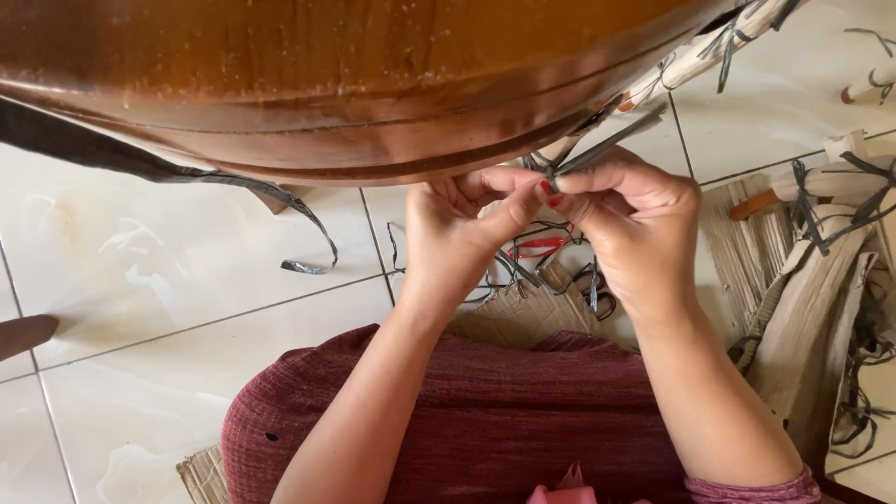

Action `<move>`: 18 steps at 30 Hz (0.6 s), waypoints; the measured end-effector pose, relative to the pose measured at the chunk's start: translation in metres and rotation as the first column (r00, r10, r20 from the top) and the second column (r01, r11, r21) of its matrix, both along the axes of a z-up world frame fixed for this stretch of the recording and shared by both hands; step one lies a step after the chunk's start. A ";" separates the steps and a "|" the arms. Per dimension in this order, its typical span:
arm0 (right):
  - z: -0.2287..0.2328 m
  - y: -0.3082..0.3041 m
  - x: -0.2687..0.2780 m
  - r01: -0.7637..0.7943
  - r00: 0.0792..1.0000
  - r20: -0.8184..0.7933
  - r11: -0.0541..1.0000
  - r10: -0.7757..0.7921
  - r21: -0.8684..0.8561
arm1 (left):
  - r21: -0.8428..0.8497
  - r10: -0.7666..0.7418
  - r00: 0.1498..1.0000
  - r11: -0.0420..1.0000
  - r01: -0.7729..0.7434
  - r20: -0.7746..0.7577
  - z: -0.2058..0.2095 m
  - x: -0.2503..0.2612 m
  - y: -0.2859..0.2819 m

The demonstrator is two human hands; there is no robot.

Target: Wrapping a wooden chair leg with protective cardboard and securing it with ribbon and string

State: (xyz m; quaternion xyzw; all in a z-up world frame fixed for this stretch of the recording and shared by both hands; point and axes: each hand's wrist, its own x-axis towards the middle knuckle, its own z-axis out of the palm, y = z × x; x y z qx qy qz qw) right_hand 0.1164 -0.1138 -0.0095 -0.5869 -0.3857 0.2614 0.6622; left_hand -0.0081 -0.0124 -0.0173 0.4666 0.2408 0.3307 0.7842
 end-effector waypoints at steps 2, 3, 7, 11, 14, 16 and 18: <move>0.004 -0.002 -0.006 0.133 0.975 0.189 0.987 -0.113 -0.093 | 0.167 0.103 0.994 0.981 -0.096 -0.037 -0.003 0.001 -0.006; 0.006 -0.002 -0.007 0.132 0.975 0.189 0.987 -0.113 -0.091 | 0.169 0.104 0.994 0.981 -0.096 -0.036 -0.006 0.001 -0.011; 0.007 -0.005 -0.001 0.116 0.887 0.441 0.991 -0.133 0.064 | 0.084 0.234 0.949 0.963 -0.256 0.214 -0.010 0.006 -0.016; -0.001 -0.007 0.010 0.129 0.830 0.531 0.985 -0.172 0.118 | -0.070 0.309 0.934 0.951 -0.301 0.177 -0.011 0.011 -0.013; -0.006 -0.004 0.014 0.138 0.766 0.607 0.976 -0.211 0.166 | -0.076 0.313 0.947 0.948 -0.308 0.074 -0.013 0.011 -0.014; -0.010 0.002 0.020 0.159 0.768 0.596 0.971 -0.235 0.178 | -0.076 0.300 0.948 0.953 -0.293 0.106 -0.013 0.012 -0.012; -0.011 0.004 0.020 0.182 0.767 0.586 0.964 -0.262 0.194 | -0.072 0.284 0.948 0.958 -0.277 0.141 -0.014 0.007 -0.009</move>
